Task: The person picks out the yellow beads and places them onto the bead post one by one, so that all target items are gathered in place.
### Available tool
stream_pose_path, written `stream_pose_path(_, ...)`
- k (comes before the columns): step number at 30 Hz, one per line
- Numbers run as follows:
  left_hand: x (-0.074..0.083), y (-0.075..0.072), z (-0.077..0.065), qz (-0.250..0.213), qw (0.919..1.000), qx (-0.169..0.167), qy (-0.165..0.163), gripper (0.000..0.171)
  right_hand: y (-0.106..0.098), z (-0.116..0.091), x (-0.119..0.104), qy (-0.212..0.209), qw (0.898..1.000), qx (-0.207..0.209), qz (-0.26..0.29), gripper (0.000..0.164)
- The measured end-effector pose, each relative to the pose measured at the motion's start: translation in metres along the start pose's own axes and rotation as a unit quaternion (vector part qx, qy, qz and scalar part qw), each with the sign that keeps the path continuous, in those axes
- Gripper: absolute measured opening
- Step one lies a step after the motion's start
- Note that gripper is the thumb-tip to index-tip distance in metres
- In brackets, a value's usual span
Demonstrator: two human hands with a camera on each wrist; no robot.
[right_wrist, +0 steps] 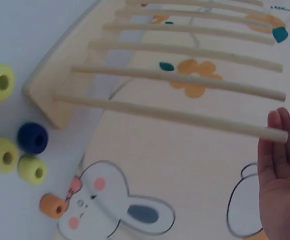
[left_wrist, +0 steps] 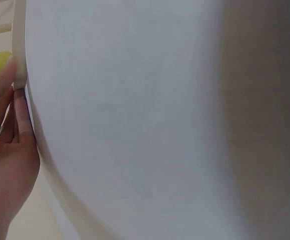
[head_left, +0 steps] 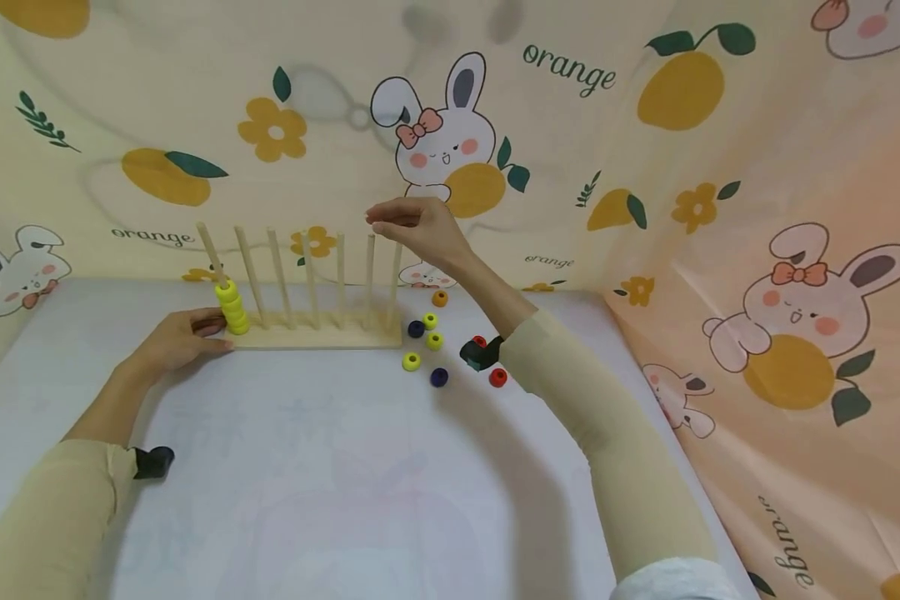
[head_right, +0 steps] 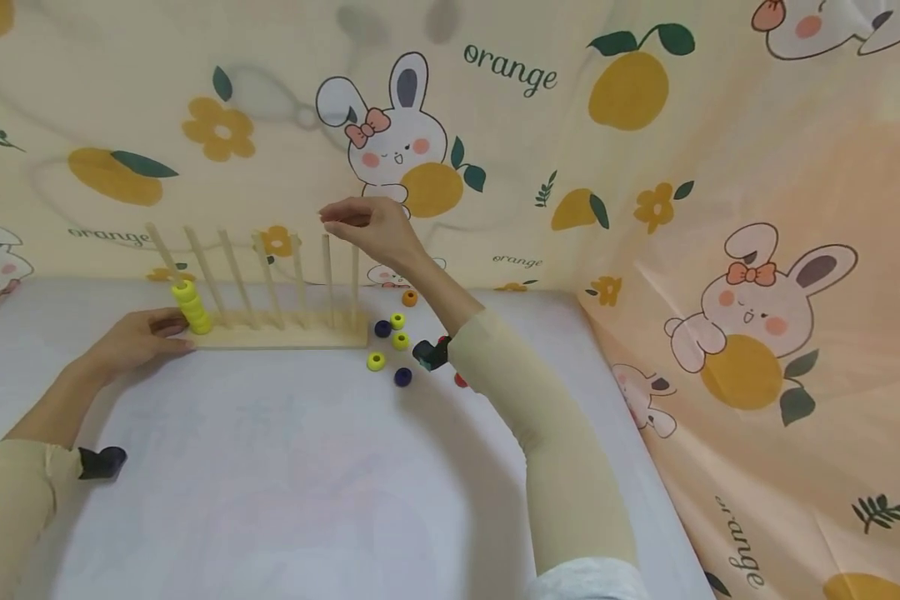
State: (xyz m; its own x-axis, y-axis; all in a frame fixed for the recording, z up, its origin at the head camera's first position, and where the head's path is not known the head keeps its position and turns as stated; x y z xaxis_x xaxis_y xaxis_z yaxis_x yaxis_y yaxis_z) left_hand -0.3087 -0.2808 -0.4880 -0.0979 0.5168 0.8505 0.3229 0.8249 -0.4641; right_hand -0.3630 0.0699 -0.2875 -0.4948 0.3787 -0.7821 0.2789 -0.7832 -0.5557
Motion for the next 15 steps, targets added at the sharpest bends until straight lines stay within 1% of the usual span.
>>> stream_pose_path(2,0.0,0.0,0.001,0.001,1.0,0.0,0.004,0.085,-0.004,-0.005,0.006,0.003,1.0,0.002,-0.007,0.025)
stream_pose_path(4,0.0,0.0,0.001,0.002,1.0,0.0,0.005,0.085,-0.008,-0.006,0.021,0.007,1.0,0.006,-0.012,0.025)
stream_pose_path(11,-0.001,-0.002,0.003,0.01,0.9999,0.005,0.001,0.086,-0.02,-0.021,0.041,0.009,1.0,0.012,-0.009,0.023)
stream_pose_path(15,-0.002,-0.001,0.003,0.007,1.0,0.004,0.001,0.085,-0.023,-0.029,0.053,0.02,1.0,0.013,-0.007,0.023)
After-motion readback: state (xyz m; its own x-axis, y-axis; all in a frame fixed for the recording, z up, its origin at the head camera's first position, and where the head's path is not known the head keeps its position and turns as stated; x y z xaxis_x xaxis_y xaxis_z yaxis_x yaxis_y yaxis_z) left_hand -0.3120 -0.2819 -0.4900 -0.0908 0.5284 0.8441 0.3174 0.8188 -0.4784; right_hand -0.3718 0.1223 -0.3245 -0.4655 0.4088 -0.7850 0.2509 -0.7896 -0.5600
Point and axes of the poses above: each hand's wrist, its own z-axis towards the middle knuckle, its own y-axis out of the palm, x = y × z, the point moved 5 cm from there along z, towards the middle knuckle, and after that the axes turned 6 degrees about -z, right-handed, at the moved point
